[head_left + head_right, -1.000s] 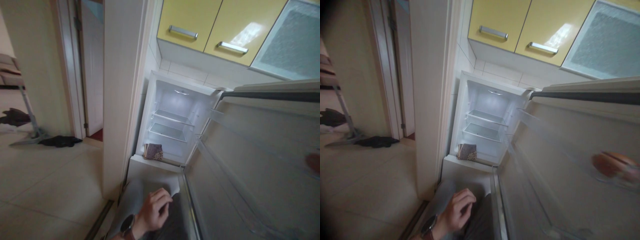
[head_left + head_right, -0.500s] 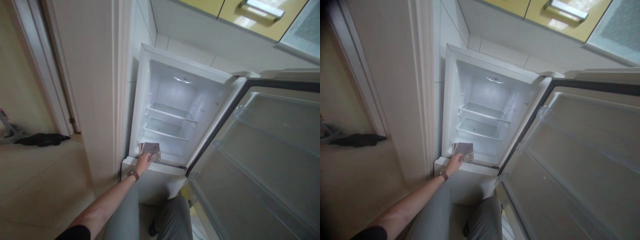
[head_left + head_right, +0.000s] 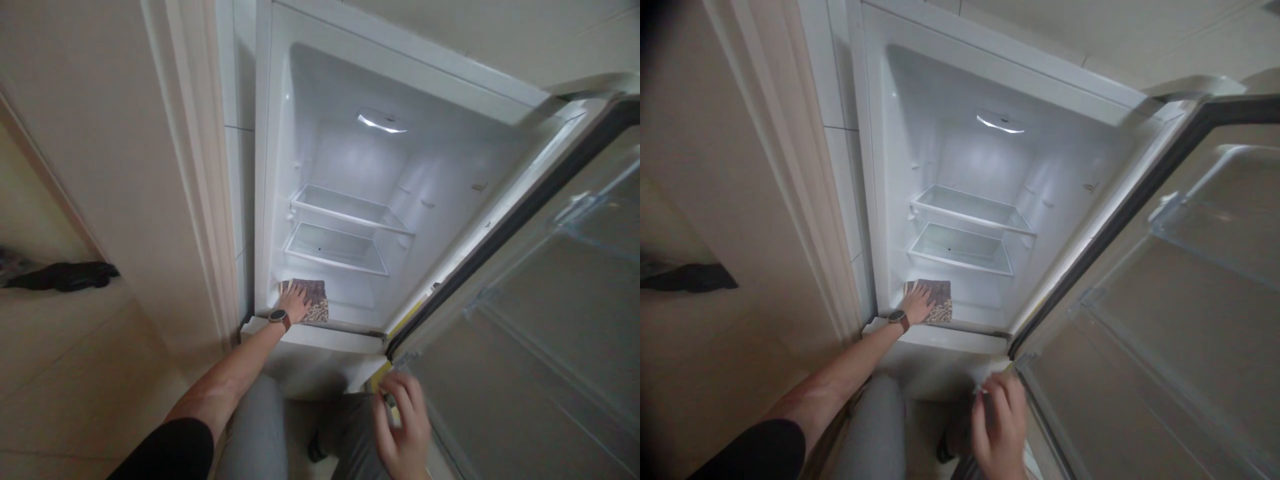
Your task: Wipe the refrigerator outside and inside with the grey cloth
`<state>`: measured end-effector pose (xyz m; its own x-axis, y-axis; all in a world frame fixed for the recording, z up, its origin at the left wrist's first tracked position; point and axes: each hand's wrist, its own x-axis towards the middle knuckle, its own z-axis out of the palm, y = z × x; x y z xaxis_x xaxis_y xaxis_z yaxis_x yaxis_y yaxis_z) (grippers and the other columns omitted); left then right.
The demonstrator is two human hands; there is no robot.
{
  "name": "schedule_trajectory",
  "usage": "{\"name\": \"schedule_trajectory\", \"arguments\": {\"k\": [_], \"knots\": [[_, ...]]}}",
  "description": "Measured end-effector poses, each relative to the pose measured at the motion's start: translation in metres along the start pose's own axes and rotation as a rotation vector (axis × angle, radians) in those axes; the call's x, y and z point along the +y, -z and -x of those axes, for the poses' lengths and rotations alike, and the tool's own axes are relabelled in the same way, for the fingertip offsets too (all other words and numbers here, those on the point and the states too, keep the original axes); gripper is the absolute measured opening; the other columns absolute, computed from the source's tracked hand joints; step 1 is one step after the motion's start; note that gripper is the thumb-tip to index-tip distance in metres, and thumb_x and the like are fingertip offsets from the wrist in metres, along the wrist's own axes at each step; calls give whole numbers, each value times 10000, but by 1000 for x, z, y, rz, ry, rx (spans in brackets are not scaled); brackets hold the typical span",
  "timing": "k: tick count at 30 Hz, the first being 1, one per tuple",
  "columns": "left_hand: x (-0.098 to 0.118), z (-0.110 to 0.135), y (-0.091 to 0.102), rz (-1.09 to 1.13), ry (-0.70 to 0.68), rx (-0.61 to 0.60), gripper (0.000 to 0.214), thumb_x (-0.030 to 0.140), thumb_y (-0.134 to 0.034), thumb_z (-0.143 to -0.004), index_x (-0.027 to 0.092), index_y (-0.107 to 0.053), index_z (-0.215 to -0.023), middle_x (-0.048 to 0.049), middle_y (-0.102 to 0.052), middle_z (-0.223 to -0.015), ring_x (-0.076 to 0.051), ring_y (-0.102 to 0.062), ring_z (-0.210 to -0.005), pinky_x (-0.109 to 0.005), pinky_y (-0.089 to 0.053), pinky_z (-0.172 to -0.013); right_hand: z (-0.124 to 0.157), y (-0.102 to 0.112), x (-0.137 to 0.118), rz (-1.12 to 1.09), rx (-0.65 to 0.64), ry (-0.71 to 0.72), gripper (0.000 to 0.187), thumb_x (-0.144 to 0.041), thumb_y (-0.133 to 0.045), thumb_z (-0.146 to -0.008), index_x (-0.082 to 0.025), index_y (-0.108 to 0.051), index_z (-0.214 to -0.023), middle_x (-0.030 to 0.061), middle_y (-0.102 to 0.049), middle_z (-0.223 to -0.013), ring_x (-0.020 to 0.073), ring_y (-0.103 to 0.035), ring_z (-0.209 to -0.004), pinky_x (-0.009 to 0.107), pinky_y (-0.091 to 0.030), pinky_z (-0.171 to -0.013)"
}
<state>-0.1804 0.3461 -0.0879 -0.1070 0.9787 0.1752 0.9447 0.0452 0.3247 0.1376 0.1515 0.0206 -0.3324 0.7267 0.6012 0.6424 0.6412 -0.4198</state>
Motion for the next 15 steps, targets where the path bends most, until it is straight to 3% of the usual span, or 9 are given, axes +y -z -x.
{"name": "schedule_trajectory", "arguments": {"k": [3, 6, 9, 12, 15], "knots": [[-3, -4, -3, -9, 4, -8, 671, 488, -379, -1010, 91, -465, -1544, -192, -399, -1633, -341, -305, -1542, -524, -214, -1261, -80, -88, 29, 100, -65, -180, 148, -278, -484, -1001, -247, -628, -1007, 86, -645, -1046, 270, -611, -1045, 451, -521, -928], [-8, -12, -8, -7, 26, -23, 674, 487, -395, -1002, 85, -471, -1537, -195, -384, -1641, -339, -288, -1551, -519, -200, -1268, -148, -145, 72, 296, -360, -322, 223, -269, -448, -1002, -200, -623, -1122, 117, -645, -1212, 267, -587, -1163, 399, -469, -997], [-16, -29, -12, -2, 52, -43, 704, 501, -406, -989, 84, -443, -1554, -192, -348, -1660, -334, -250, -1569, -518, -190, -1272, -179, -166, 120, 341, -466, -339, 265, -244, -462, -991, -166, -634, -1177, 148, -639, -1291, 270, -578, -1210, 365, -456, -991], [-26, -56, -17, -14, 102, -101, 770, 547, -398, -971, 110, -368, -1604, -159, -254, -1705, -320, -184, -1592, -513, -175, -1279, -182, -175, 157, 368, -477, -362, 317, -208, -443, -984, -159, -627, -1237, 143, -624, -1342, 239, -564, -1254, 324, -431, -1017], [-37, -92, -25, -44, 158, -129, 816, 571, -387, -958, 125, -307, -1636, -135, -183, -1726, -320, -127, -1605, -517, -130, -1289, -176, -188, 177, 408, -443, -416, 388, -240, -368, -1016, -185, -584, -1335, 127, -590, -1412, 224, -537, -1307, 331, -412, -1044]]}}
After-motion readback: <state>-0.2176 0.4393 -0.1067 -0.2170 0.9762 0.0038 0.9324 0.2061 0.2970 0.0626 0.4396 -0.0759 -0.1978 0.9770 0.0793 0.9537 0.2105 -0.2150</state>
